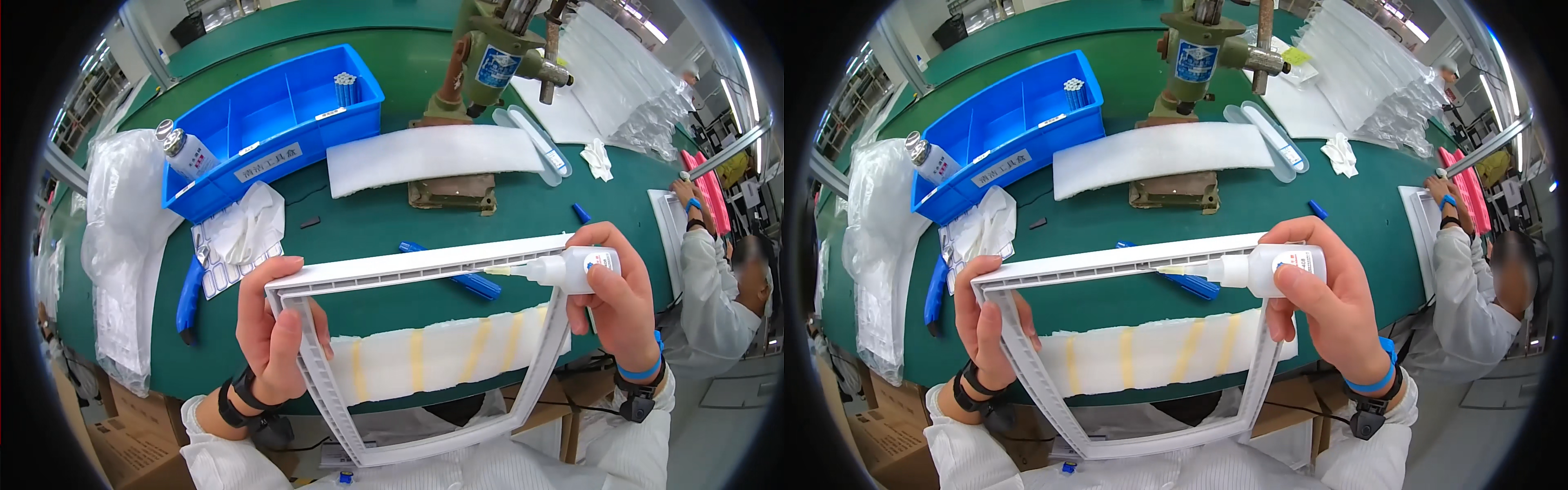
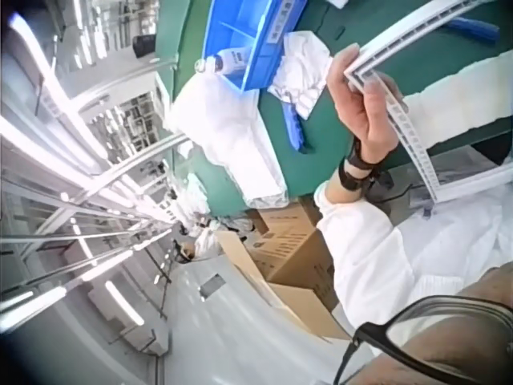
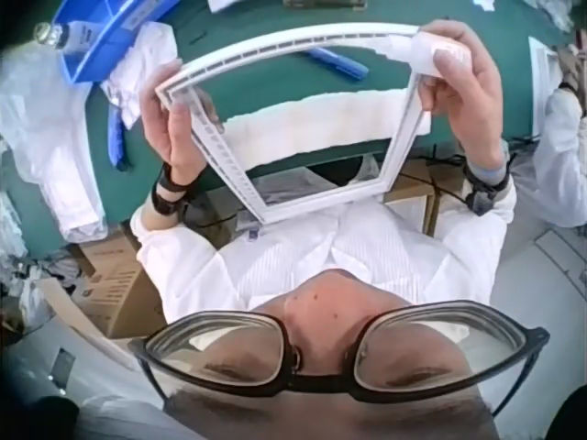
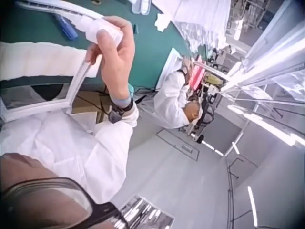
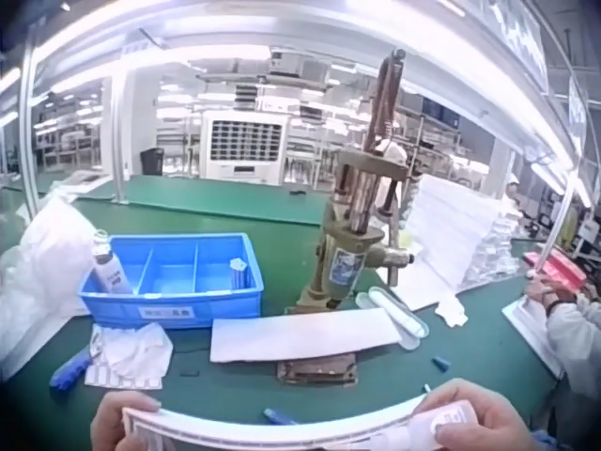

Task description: Applying glue and assembling plastic frames in a factory setting.

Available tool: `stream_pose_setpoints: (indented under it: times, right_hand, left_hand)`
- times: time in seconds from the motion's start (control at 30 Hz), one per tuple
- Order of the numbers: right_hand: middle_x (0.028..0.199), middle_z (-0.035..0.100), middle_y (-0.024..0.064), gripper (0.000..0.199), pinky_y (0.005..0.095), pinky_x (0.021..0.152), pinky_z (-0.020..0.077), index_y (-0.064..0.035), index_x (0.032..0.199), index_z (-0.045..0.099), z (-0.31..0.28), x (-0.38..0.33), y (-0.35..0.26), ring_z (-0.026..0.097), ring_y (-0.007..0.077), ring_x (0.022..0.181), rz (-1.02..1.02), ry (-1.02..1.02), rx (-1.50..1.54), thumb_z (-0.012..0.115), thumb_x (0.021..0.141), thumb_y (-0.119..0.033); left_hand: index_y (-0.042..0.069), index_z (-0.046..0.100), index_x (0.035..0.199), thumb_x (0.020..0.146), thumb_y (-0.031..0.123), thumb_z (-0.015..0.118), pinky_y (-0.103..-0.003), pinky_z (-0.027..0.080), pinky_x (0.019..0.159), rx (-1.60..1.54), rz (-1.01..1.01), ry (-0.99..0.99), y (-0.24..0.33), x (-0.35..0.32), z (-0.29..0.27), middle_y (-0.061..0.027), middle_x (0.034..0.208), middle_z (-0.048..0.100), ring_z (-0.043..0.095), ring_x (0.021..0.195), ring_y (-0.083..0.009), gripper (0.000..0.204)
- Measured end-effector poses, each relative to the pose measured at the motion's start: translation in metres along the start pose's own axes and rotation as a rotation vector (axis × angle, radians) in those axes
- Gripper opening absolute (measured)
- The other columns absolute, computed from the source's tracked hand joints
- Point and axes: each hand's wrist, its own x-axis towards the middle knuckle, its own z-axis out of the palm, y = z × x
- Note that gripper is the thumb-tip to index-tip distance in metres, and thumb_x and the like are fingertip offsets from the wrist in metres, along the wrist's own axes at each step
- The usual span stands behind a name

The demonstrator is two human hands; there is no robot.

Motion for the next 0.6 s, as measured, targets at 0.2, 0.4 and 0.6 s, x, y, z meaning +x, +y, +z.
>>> stream_pose_setpoints:
  times: [0.2, 0.4, 0.6]
  right_hand:
    - [0.078, 0.061, 0.008, 0.031, 0.0235, 0.045, 0.0447, -0.0001, 0.113, 0.051, 0.004, 0.0, -0.008, 0.057, 0.0102, 0.05, 0.016, 0.016, -0.056, 0.06, 0.09, -0.019]
    - [0.079, 0.061, 0.0056, 0.025, 0.0197, 0.045, 0.0415, 0.0, 0.109, 0.053, 0.005, 0.001, -0.027, 0.054, 0.0062, 0.051, -0.03, 0.006, -0.198, 0.061, 0.088, -0.013]
    - [0.08, 0.061, 0.0023, 0.026, 0.0181, 0.052, 0.0379, -0.0002, 0.106, 0.055, 0.011, 0.005, -0.051, 0.053, 0.0031, 0.06, -0.069, -0.033, -0.418, 0.064, 0.086, -0.014]
  left_hand:
    - [0.001, 0.035, 0.134, 0.099, 0.032, 0.041, -0.021, 0.044, 0.041, 0.021, 0.001, 0.011, -0.001, -0.001, -0.001, -0.0084, 0.06, 0.055, 0.051, 0.041, -0.011, 0.047]
    - [-0.005, 0.037, 0.131, 0.099, 0.024, 0.042, -0.022, 0.041, 0.045, -0.067, 0.009, 0.005, 0.0, -0.004, 0.0, -0.0076, 0.069, 0.057, 0.053, 0.049, -0.0084, 0.044]
    - [-0.005, 0.037, 0.131, 0.099, 0.025, 0.043, -0.022, 0.041, 0.046, -0.088, -0.004, -0.004, 0.001, -0.005, 0.001, -0.0085, 0.068, 0.057, 0.054, 0.049, -0.0089, 0.044]
